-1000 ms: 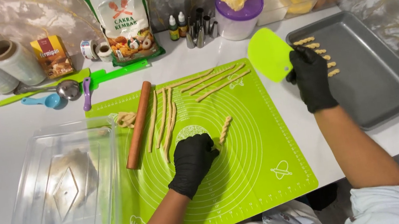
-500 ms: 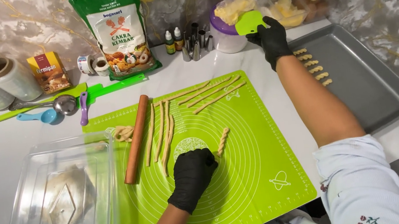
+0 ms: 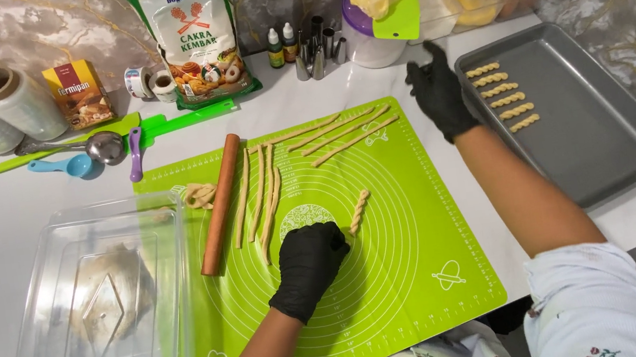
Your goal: The person is taking pre-cut strips of dough from a silicone mat, twisting them into a decorative cookie shape, and arranging them in rows on a metal baking tray.
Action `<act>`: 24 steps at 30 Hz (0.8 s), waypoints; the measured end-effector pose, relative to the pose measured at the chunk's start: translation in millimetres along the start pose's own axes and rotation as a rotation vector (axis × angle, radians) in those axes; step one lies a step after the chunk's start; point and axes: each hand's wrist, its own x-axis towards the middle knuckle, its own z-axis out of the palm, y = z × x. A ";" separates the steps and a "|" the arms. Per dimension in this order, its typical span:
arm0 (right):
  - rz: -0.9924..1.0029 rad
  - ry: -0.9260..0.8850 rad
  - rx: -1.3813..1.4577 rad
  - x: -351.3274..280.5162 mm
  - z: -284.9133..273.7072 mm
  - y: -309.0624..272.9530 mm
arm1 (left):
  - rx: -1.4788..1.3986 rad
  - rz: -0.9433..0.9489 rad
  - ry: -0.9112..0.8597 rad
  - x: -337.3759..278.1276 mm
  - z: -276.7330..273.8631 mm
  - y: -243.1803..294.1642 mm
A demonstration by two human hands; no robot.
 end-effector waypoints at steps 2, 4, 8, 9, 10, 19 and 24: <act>-0.034 -0.126 -0.088 -46.9 0.9 -10.1 | -0.017 0.004 0.007 -0.7 1.2 -2.8; -0.067 -0.250 -0.175 -88.2 4.0 -16.8 | -0.033 0.009 0.012 -1.3 3.3 -4.6; -0.102 -0.487 -0.398 -148.0 11.9 -25.6 | 0.013 0.020 0.008 1.7 4.9 -5.1; -0.171 -0.494 -0.472 -160.1 12.7 -28.0 | 0.024 0.000 -0.016 3.4 4.6 -4.8; -0.169 -0.493 -0.472 -167.2 15.3 -28.4 | 0.024 0.002 -0.018 3.1 5.3 -4.7; -0.280 -0.383 -0.361 -190.2 41.0 -20.8 | 0.042 -0.015 0.011 3.2 6.6 -3.4; -0.008 -0.405 -0.003 -189.5 37.6 -27.8 | -0.001 -0.004 -0.009 3.2 0.4 -3.7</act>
